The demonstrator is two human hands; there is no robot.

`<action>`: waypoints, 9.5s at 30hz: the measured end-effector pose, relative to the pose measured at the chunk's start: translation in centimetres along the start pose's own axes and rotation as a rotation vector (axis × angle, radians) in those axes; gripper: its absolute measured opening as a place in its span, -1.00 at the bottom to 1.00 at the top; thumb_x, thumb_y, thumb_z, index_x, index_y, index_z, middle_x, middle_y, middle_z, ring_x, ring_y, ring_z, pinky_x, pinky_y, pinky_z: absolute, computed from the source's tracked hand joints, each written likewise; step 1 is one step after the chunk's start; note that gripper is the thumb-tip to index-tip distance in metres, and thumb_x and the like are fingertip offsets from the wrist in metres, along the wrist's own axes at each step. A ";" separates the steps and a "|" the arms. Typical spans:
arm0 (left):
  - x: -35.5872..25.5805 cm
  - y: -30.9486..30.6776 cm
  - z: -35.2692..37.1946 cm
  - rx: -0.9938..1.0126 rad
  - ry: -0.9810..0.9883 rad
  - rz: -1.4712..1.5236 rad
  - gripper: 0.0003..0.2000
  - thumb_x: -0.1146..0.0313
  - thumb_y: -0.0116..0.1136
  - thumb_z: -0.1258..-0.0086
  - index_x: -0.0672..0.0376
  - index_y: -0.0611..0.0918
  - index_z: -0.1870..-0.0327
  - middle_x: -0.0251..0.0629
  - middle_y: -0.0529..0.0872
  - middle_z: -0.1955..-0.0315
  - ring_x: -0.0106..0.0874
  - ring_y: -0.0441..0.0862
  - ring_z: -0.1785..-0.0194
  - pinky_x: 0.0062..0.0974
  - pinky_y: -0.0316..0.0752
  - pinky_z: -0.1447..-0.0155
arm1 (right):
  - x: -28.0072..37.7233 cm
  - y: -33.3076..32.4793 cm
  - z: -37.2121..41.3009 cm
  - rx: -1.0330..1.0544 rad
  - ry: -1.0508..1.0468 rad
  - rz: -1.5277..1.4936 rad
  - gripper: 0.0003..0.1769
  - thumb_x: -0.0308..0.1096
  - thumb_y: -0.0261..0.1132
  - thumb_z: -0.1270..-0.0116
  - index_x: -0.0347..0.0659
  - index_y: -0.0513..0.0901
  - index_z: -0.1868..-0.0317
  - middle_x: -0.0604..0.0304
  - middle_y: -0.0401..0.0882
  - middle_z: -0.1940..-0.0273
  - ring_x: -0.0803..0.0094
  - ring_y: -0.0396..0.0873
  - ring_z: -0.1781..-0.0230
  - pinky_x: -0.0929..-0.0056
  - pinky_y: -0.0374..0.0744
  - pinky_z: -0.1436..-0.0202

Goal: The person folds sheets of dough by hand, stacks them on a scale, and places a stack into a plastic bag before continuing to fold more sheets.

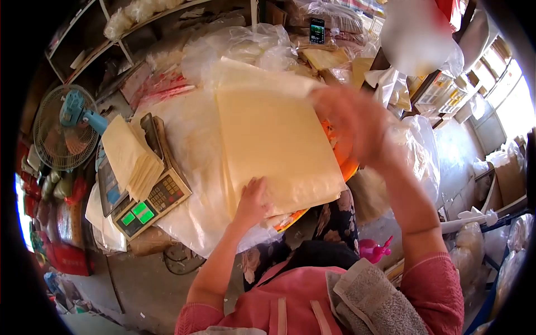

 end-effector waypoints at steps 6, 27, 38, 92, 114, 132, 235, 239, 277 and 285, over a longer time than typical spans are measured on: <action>-1.8 -6.5 0.7 -0.421 0.230 0.002 -0.25 0.44 0.31 -0.14 0.24 0.21 -0.38 0.13 0.17 -0.36 -0.03 0.16 -0.42 -0.22 0.17 -0.40 | 4.1 9.0 13.5 0.434 0.133 -0.343 -0.79 -0.49 0.16 -0.09 -0.22 0.51 0.21 0.10 0.55 0.32 0.14 0.55 0.36 0.27 0.55 0.26; 3.2 -12.5 -5.1 -0.392 -0.415 0.408 -0.76 0.26 0.21 -0.35 0.29 0.57 0.22 -0.43 0.60 0.45 -0.64 0.51 0.34 -0.65 0.43 0.21 | -13.1 12.0 25.2 0.154 1.159 -0.573 -0.72 -0.27 0.25 -0.32 -0.38 0.60 0.17 0.22 0.64 0.37 0.56 0.54 0.37 0.47 0.52 0.25; -2.8 -6.8 -5.6 -0.232 0.157 -0.670 -0.38 0.04 0.21 -0.24 0.11 0.39 -0.29 -0.14 0.27 -0.35 -0.13 0.15 -0.43 -0.01 0.08 -0.39 | -16.5 18.9 27.4 0.249 1.326 -0.323 -0.68 -0.26 0.16 -0.22 -0.36 0.50 0.15 -0.17 0.55 0.42 0.10 0.58 0.38 0.23 0.50 0.23; 5.7 -5.3 -2.9 -0.275 -0.347 0.332 -0.51 0.38 0.24 -0.24 0.24 0.44 -0.21 -0.06 0.59 -0.02 -0.35 0.58 -0.04 -0.40 0.48 -0.08 | -9.6 19.3 25.2 0.511 1.242 -0.379 -0.57 -0.03 0.19 -0.33 -0.33 0.55 0.21 0.07 0.55 0.42 0.32 0.50 0.41 0.33 0.47 0.27; 0.8 -10.6 -4.0 -0.017 -0.095 -0.005 -0.73 0.46 0.30 -0.07 0.19 0.63 0.16 -0.31 0.71 0.29 -0.44 0.63 0.25 -0.46 0.51 0.12 | -8.9 16.1 20.8 0.769 0.663 -0.702 -0.36 -0.11 0.39 -0.16 -0.22 0.46 -0.20 0.02 0.49 -0.10 0.22 0.46 -0.16 0.36 0.41 -0.22; 2.8 -2.2 -9.8 -0.165 -0.142 -0.630 -0.34 -0.18 -0.06 -0.36 -0.01 0.26 -0.40 -0.17 0.13 -0.44 -0.23 0.01 -0.50 0.13 -0.16 -0.44 | -10.0 19.5 17.1 0.453 0.668 0.114 -0.39 -0.16 0.15 -0.36 -0.10 0.22 -0.36 -0.06 0.26 -0.29 0.00 0.29 -0.26 0.04 0.31 -0.26; 2.1 -6.7 -0.6 -0.276 -0.373 0.528 -0.49 0.43 0.32 -0.13 0.22 0.47 -0.15 -0.04 0.65 0.06 -0.36 0.71 0.18 -0.20 0.25 -0.33 | -8.4 19.1 26.7 0.469 1.182 -0.724 -0.69 -0.19 0.17 -0.40 -0.33 0.58 0.22 0.30 0.55 0.39 0.51 0.49 0.33 0.44 0.46 0.22; 0.1 -6.7 -3.1 -0.552 0.008 -0.429 -0.42 0.36 0.24 -0.24 0.13 0.36 -0.31 0.02 0.39 -0.24 -0.28 0.42 -0.27 -0.13 0.26 -0.31 | -8.8 18.7 25.1 0.509 1.255 -0.373 -0.64 -0.10 0.20 -0.33 -0.31 0.53 0.28 0.08 0.55 0.41 0.31 0.51 0.38 0.35 0.44 0.25; 3.7 -2.7 -9.5 -0.198 -0.030 -0.590 -0.50 -0.02 -0.06 -0.43 0.05 0.41 -0.29 -0.26 0.32 -0.35 -0.27 0.17 -0.44 0.11 -0.04 -0.42 | -9.7 18.1 18.6 0.485 0.863 0.114 -0.44 -0.08 0.13 -0.36 -0.19 0.31 -0.26 -0.13 0.35 -0.18 -0.02 0.36 -0.18 0.12 0.38 -0.18; 2.5 -1.7 -9.8 -0.189 0.143 -0.766 -0.54 0.08 -0.10 -0.44 -0.05 0.36 -0.33 -0.27 0.34 -0.32 -0.31 0.22 -0.41 0.21 -0.10 -0.41 | -7.5 22.6 20.5 0.566 0.530 0.191 -0.38 -0.15 0.15 -0.36 -0.10 0.24 -0.38 -0.03 0.04 -0.43 -0.01 -0.02 -0.46 0.01 0.03 -0.45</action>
Point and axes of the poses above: each hand's wrist, its own z-axis away from the middle knuckle, its own y-axis out of the palm, x = y × z, the point moved 7 cm from there along -z, towards the middle knuckle
